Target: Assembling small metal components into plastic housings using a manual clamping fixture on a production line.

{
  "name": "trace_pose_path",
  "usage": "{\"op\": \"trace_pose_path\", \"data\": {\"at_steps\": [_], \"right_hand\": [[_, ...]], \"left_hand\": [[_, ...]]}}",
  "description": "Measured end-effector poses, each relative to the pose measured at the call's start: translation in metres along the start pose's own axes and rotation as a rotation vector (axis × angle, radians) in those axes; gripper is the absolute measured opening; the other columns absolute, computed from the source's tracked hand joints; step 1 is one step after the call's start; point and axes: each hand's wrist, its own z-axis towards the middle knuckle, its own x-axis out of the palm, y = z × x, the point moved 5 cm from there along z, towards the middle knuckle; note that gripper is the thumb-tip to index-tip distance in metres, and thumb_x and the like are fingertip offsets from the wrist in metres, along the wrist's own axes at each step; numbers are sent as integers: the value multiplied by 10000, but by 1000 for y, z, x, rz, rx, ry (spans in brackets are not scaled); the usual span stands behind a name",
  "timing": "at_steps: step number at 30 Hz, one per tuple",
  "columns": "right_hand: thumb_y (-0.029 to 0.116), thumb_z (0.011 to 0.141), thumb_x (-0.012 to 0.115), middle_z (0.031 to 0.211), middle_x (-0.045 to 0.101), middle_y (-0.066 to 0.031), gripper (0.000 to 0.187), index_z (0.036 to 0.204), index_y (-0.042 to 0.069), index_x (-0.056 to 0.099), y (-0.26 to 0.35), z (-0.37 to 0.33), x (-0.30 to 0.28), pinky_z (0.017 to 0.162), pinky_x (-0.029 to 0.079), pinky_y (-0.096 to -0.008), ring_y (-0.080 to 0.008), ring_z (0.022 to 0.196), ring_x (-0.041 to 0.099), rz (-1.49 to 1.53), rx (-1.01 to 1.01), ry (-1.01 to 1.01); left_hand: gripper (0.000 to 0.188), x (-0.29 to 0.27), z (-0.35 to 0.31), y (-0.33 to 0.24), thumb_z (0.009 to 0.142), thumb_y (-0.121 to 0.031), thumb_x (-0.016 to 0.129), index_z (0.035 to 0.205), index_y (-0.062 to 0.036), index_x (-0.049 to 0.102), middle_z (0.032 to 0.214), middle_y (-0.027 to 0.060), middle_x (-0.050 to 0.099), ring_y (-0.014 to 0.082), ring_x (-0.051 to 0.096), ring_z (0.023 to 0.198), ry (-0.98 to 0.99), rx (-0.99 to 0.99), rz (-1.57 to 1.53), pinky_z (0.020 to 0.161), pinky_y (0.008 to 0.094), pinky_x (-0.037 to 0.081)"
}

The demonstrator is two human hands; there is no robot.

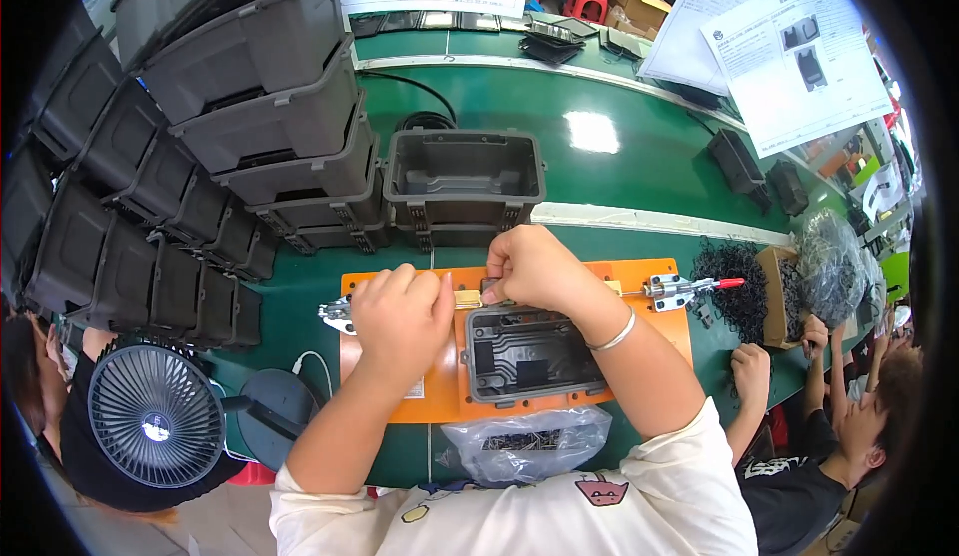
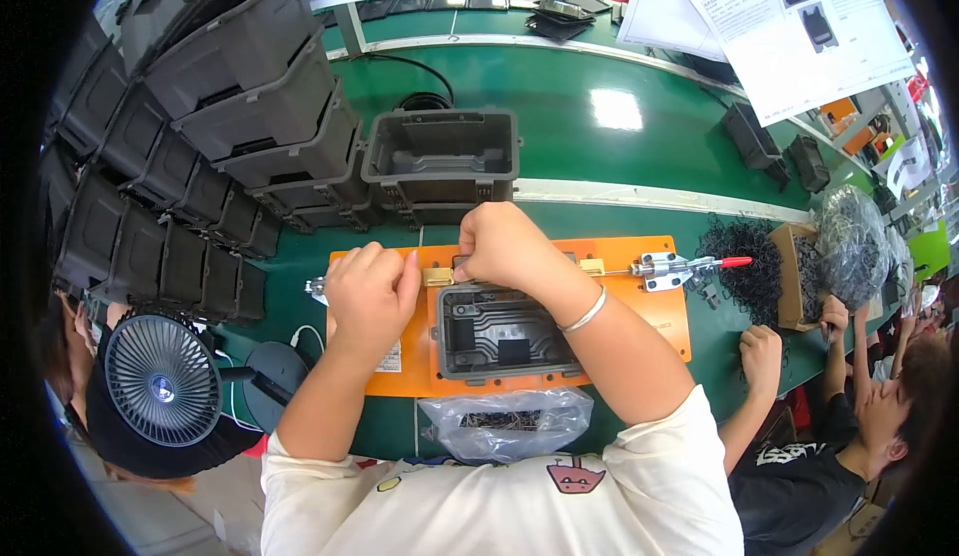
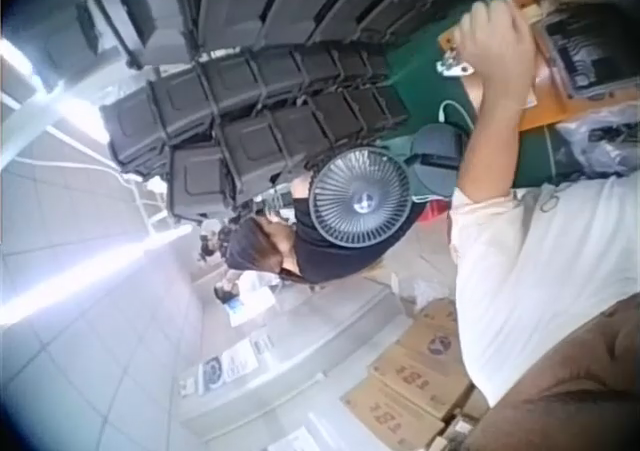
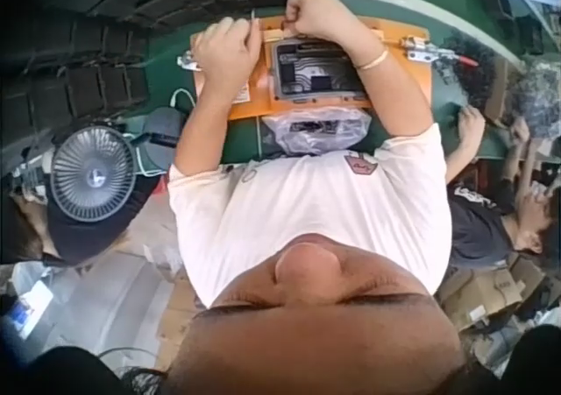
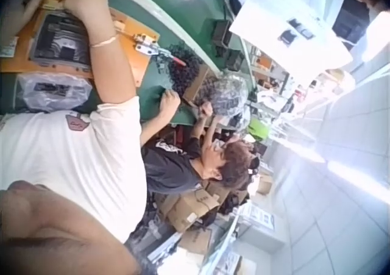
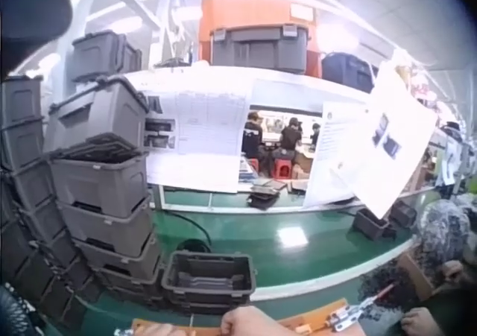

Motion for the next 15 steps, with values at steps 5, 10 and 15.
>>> {"op": "trace_pose_path", "data": {"at_steps": [5, 10, 15], "right_hand": [[91, 661, 821, 609, 615, -61, 275, 834, -26, 643, -10, -16, -15, 519, 458, -262, -107, 555, 581, 119, -9, 35], [147, 783, 760, 762, 643, -30, 246, 937, 5, 632, -68, -98, -99, 589, 479, -213, -87, 679, 609, 502, -23, -610], [251, 815, 750, 1150, 545, -139, 540, 1226, -9, 515, -217, -229, -133, 822, 466, -278, -173, 952, 558, 186, 462, -1398]], "left_hand": [[229, -14, 4, 8, 773, -94, 716, 644, -53, 531, 590, 53, 473, 196, 482, 513, 23, -77, -341, 505, 321, 377], [250, -88, -12, 63, 834, -7, 656, 1024, -14, 492, 1021, 95, 478, 183, 485, 964, -697, -348, -9, 834, 297, 419], [253, -59, 13, -2, 708, 36, 684, 931, -28, 582, 957, 103, 549, 248, 545, 913, -265, -98, -343, 845, 329, 430]]}}
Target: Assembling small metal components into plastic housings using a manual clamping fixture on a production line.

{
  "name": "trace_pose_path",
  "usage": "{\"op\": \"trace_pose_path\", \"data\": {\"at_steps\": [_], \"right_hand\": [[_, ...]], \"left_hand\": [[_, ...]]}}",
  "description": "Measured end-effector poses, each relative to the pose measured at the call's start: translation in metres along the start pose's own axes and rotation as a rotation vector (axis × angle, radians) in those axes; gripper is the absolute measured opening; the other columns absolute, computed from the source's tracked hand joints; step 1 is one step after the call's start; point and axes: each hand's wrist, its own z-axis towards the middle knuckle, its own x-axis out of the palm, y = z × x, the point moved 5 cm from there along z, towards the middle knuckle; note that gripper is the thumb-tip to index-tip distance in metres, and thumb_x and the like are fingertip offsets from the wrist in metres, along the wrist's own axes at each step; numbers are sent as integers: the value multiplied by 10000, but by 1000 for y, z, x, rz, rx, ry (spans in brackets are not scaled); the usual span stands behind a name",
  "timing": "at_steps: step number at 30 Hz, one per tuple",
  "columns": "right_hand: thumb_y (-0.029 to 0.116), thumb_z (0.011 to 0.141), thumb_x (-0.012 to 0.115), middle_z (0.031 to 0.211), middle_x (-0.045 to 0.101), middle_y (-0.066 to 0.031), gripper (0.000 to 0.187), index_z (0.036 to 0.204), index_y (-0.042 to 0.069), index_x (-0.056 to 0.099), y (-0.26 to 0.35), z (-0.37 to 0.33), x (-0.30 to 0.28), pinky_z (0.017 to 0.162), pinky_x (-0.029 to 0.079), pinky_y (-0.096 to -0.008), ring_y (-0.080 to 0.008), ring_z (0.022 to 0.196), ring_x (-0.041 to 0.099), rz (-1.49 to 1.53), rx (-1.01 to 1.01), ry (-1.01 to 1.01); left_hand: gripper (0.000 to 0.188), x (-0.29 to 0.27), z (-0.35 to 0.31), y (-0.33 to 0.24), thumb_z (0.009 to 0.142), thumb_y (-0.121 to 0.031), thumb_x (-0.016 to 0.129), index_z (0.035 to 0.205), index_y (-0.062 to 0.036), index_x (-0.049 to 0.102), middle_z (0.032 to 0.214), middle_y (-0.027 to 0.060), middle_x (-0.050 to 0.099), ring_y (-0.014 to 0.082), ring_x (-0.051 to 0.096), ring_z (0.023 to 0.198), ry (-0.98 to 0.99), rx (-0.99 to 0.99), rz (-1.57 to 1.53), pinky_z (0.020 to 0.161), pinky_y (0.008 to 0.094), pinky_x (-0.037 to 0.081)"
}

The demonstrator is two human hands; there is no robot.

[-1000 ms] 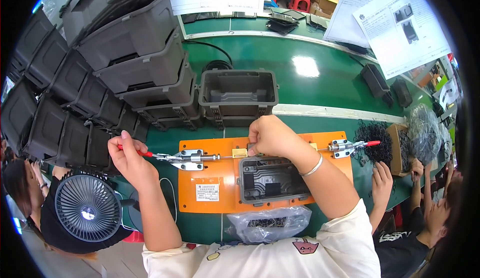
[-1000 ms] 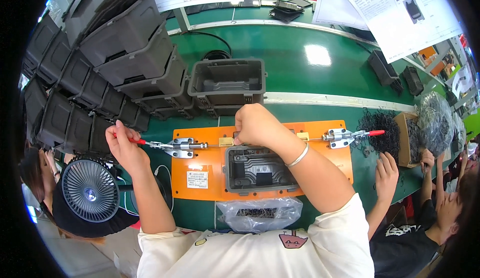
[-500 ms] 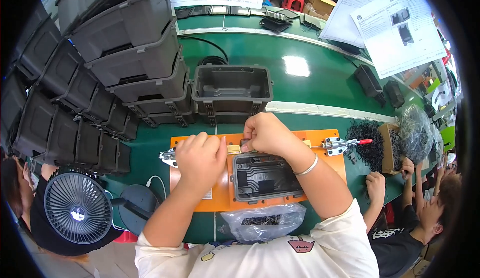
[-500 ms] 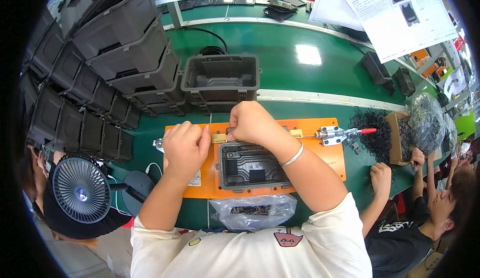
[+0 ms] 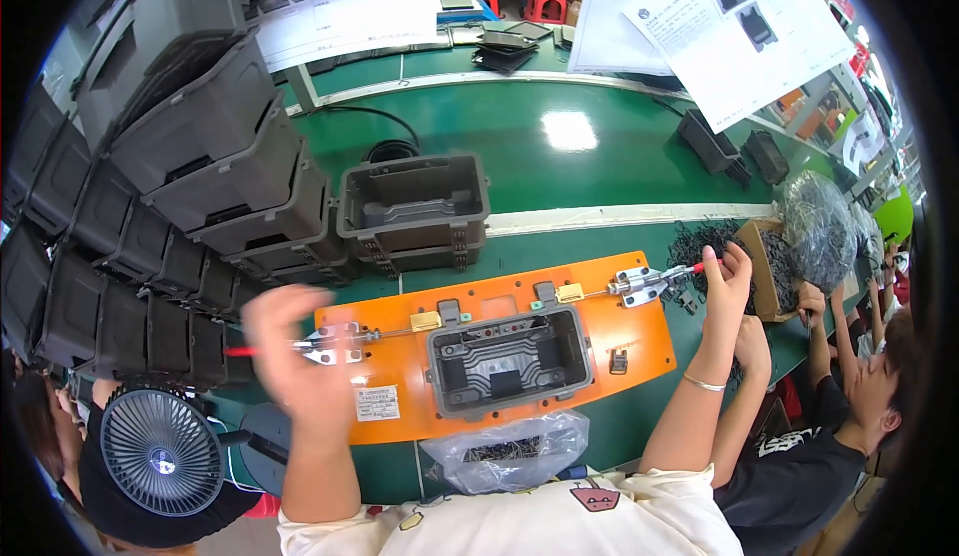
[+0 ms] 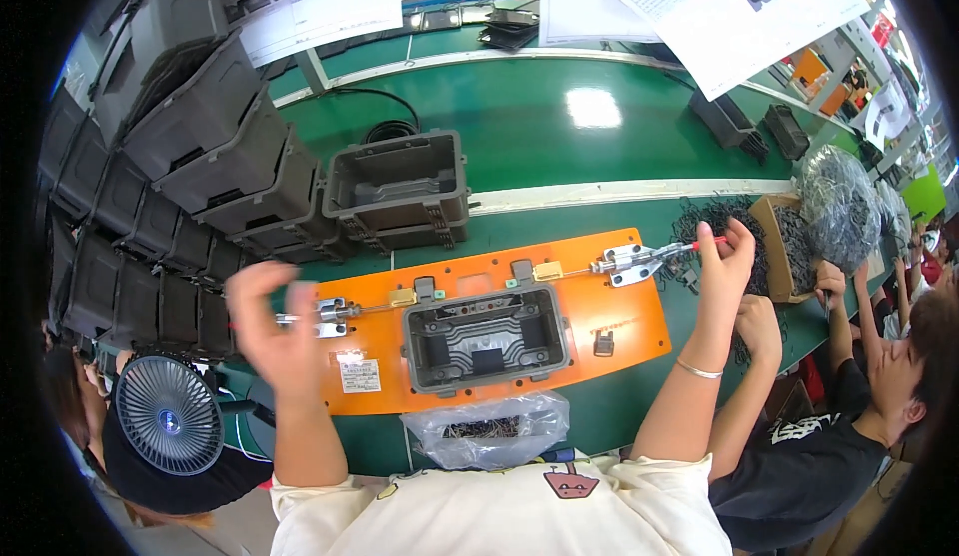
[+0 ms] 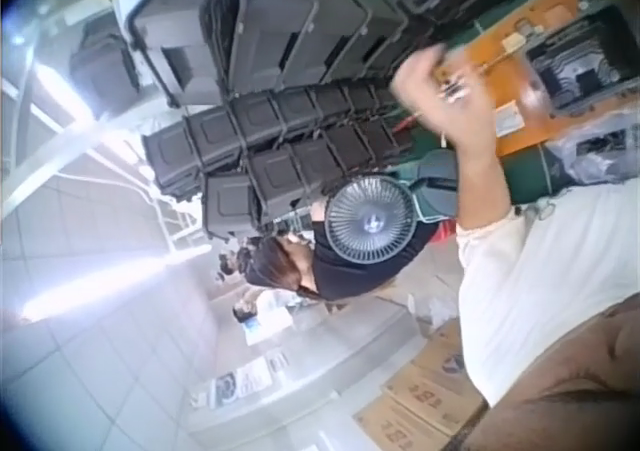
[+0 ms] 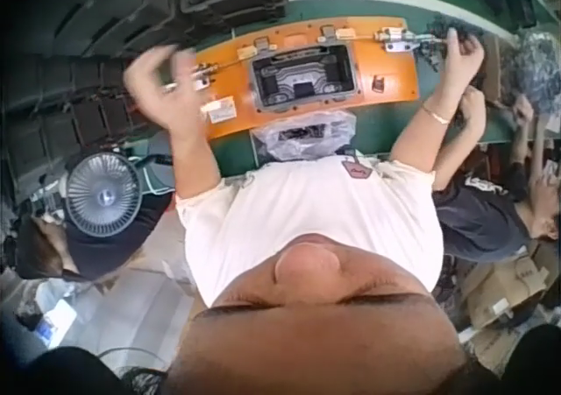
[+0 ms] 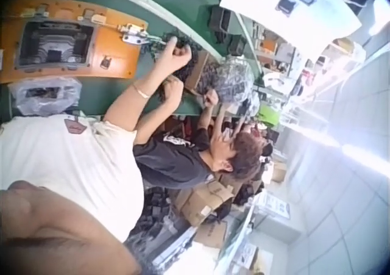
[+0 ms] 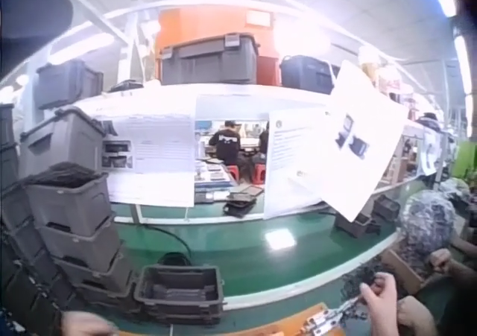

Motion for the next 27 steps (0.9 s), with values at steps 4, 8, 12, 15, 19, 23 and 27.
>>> {"op": "trace_pose_path", "data": {"at_steps": [4, 8, 12, 15, 19, 23, 27], "right_hand": [[414, 828, 720, 1130, 534, -146, 620, 1198, -7, 454, -43, 6, 22, 891, 446, -428, -261, 1025, 557, 717, 555, 163], [449, 855, 669, 770, 557, -72, 421, 818, 53, 534, -76, 38, 42, 841, 458, -437, -274, 878, 583, 1219, 838, 70], [455, 943, 530, 596, 492, -51, 500, 594, 112, 425, 10, 50, 39, 808, 470, -416, -253, 716, 577, 1171, 375, 268], [403, 988, 434, 745, 634, -126, 520, 584, 76, 451, 97, 16, 51, 830, 482, -399, -277, 877, 633, 716, -128, 566], [311, 866, 619, 1254, 569, -166, 318, 1061, 61, 632, 113, -78, 114, 963, 412, -429, -318, 1203, 508, -74, -731, 872], [255, 838, 669, 1315, 505, -187, 332, 1104, 63, 614, 130, -91, 110, 1008, 362, -452, -369, 1246, 442, -348, -877, 731], [158, 807, 700, 1230, 573, -170, 331, 1107, 53, 606, 131, -74, 97, 933, 435, -398, -341, 1161, 530, -104, -875, 696]], "left_hand": [[293, 109, -22, -35, 706, -246, 774, 851, -55, 604, 889, 105, 538, 287, 543, 889, 603, 137, -107, 761, 384, 403], [319, 168, -33, -55, 709, -260, 761, 831, -9, 606, 892, 133, 549, 290, 540, 885, 849, 205, 52, 779, 385, 418], [289, 184, -45, -49, 694, -208, 754, 805, 0, 586, 854, 141, 541, 319, 541, 861, 789, 170, 45, 776, 409, 435], [280, 184, -47, -51, 673, -170, 757, 776, 5, 564, 846, 154, 541, 336, 542, 848, 746, 151, -25, 775, 420, 445], [262, 180, -45, -50, 669, -149, 751, 789, 5, 576, 867, 149, 555, 317, 554, 859, 752, 142, -4, 772, 409, 445], [279, 179, -45, -51, 666, -155, 754, 813, 3, 577, 868, 147, 555, 321, 560, 849, 753, 150, 6, 759, 416, 448], [303, 171, -44, -51, 670, -187, 768, 831, -14, 578, 860, 136, 550, 323, 553, 853, 742, 154, -14, 783, 426, 435]]}}
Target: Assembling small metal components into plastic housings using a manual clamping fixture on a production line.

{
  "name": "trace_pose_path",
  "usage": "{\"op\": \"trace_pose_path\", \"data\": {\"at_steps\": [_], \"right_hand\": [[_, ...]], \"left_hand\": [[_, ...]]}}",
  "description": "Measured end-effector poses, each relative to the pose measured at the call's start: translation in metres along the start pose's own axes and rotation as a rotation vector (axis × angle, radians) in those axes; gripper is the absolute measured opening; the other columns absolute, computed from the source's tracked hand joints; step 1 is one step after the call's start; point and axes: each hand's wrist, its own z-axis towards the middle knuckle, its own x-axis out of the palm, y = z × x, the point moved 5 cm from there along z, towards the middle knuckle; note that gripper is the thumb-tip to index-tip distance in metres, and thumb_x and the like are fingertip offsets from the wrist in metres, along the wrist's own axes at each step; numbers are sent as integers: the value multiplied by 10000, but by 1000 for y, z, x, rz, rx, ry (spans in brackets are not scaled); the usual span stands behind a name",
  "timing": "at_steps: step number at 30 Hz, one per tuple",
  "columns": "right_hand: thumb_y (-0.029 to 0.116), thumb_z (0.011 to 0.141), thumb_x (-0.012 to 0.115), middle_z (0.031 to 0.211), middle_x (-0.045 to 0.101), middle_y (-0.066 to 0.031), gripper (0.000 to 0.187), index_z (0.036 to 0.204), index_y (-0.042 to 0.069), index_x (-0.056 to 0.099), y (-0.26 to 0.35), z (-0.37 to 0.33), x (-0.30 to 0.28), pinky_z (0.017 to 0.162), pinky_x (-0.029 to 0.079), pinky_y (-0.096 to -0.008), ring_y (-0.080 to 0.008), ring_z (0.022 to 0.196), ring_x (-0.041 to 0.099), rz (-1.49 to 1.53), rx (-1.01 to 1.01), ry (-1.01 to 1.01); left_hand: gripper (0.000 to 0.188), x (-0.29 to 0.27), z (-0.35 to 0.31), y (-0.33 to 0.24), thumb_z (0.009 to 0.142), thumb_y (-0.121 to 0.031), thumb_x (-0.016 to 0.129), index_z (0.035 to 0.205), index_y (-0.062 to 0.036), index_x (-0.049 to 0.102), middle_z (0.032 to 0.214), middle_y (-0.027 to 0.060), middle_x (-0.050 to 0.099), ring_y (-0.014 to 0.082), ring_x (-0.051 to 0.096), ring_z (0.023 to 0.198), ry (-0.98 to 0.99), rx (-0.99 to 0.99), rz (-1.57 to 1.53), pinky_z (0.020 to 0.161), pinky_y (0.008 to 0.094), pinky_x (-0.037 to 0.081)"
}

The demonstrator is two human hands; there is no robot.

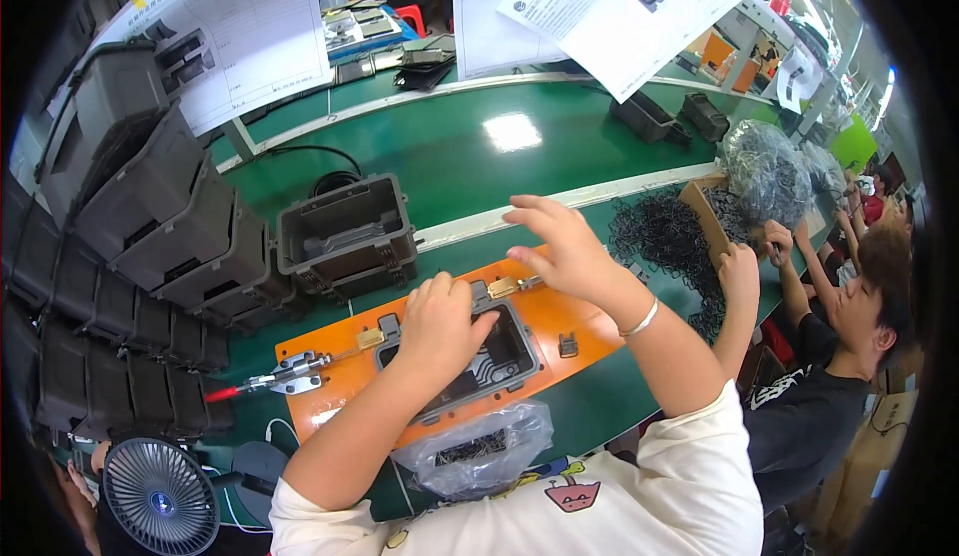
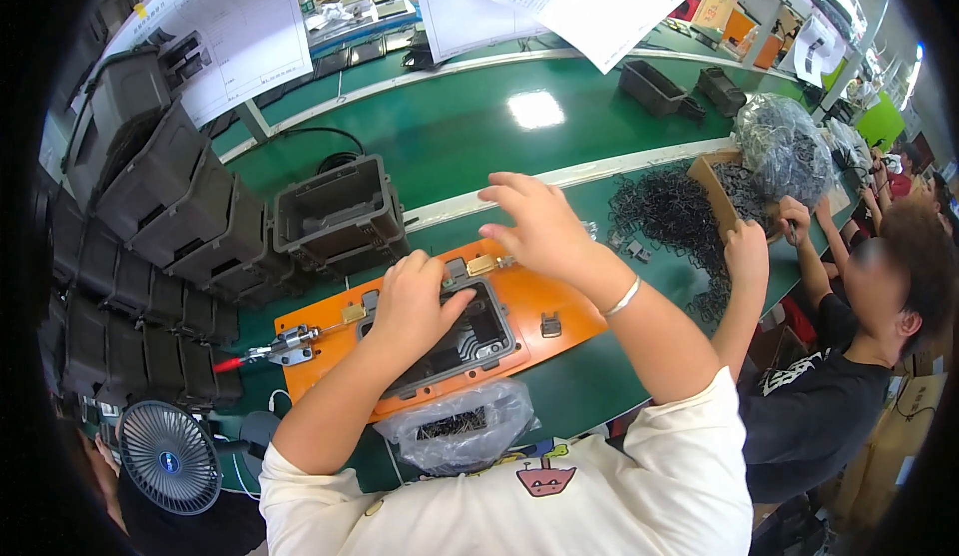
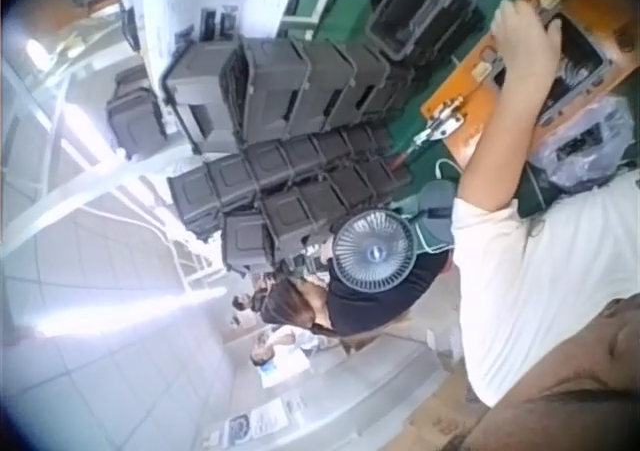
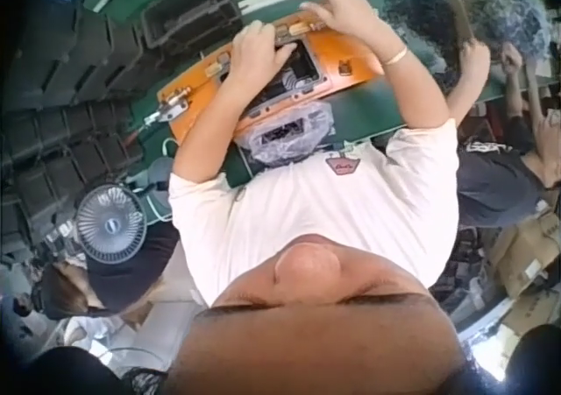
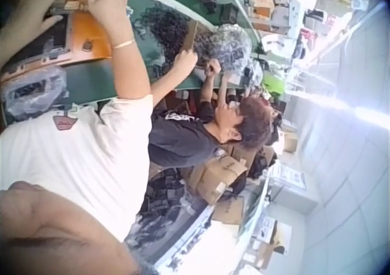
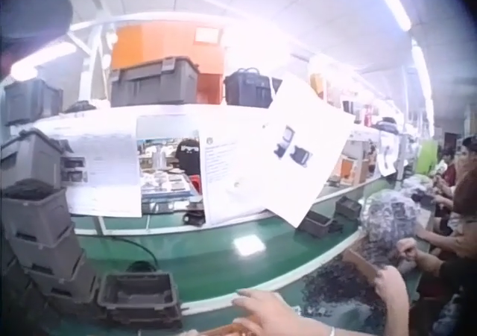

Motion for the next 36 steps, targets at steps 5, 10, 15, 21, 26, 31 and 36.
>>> {"op": "trace_pose_path", "data": {"at_steps": [5, 10, 15, 21, 26, 31, 36], "right_hand": [[125, 816, 720, 984, 585, -92, 323, 1099, 30, 595, -55, -50, -101, 786, 462, -316, -181, 930, 562, -55, 486, -976], [242, 741, 796, 720, 563, -49, 334, 851, 15, 578, 8, -72, -34, 581, 458, -268, -124, 645, 550, 208, 478, -290], [205, 681, 784, 652, 584, -124, 339, 739, 38, 495, 42, -68, 25, 551, 458, -388, -310, 597, 583, 39, 444, 121], [88, 684, 728, 582, 490, -74, 295, 716, 35, 439, 76, -49, -26, 464, 410, -308, -186, 499, 516, 345, 347, -9], [0, 629, 703, 548, 413, -57, 308, 655, 75, 406, 125, -48, -47, 429, 341, -319, -215, 454, 440, 280, 68, -202], [-29, 598, 689, 561, 428, -65, 271, 664, 68, 444, 133, -52, -50, 451, 352, -344, -251, 458, 435, 214, -16, -244], [-20, 612, 693, 578, 434, -77, 258, 665, 62, 454, 118, -47, -46, 452, 366, -352, -251, 479, 461, 233, 4, -248]], "left_hand": [[344, -68, -49, 1, 678, -270, 795, 823, -60, 564, 818, 89, 521, 298, 519, 817, -178, -1, 46, 730, 389, 370], [424, -95, -111, 34, 679, -354, 803, 693, -56, 502, 714, 80, 512, 272, 516, 676, -46, -340, 92, 655, 370, 357], [410, -67, -102, 41, 697, -322, 773, 630, -34, 488, 593, 94, 527, 295, 535, 574, 149, -386, 45, 570, 396, 390], [285, -111, -94, 22, 672, -98, 720, 609, -6, 458, 570, 104, 481, 245, 496, 486, -63, -363, -119, 459, 328, 372], [129, -88, -101, 32, 777, -22, 662, 757, 29, 545, 665, 92, 512, 164, 506, 572, -66, -425, -333, 534, 275, 407], [88, -79, -91, 25, 797, -22, 637, 834, 38, 586, 695, 92, 535, 166, 517, 588, -47, -410, -376, 547, 273, 419], [77, -87, -92, 28, 782, -7, 638, 831, 32, 593, 700, 75, 536, 135, 508, 584, -168, -368, -399, 538, 249, 412]]}}
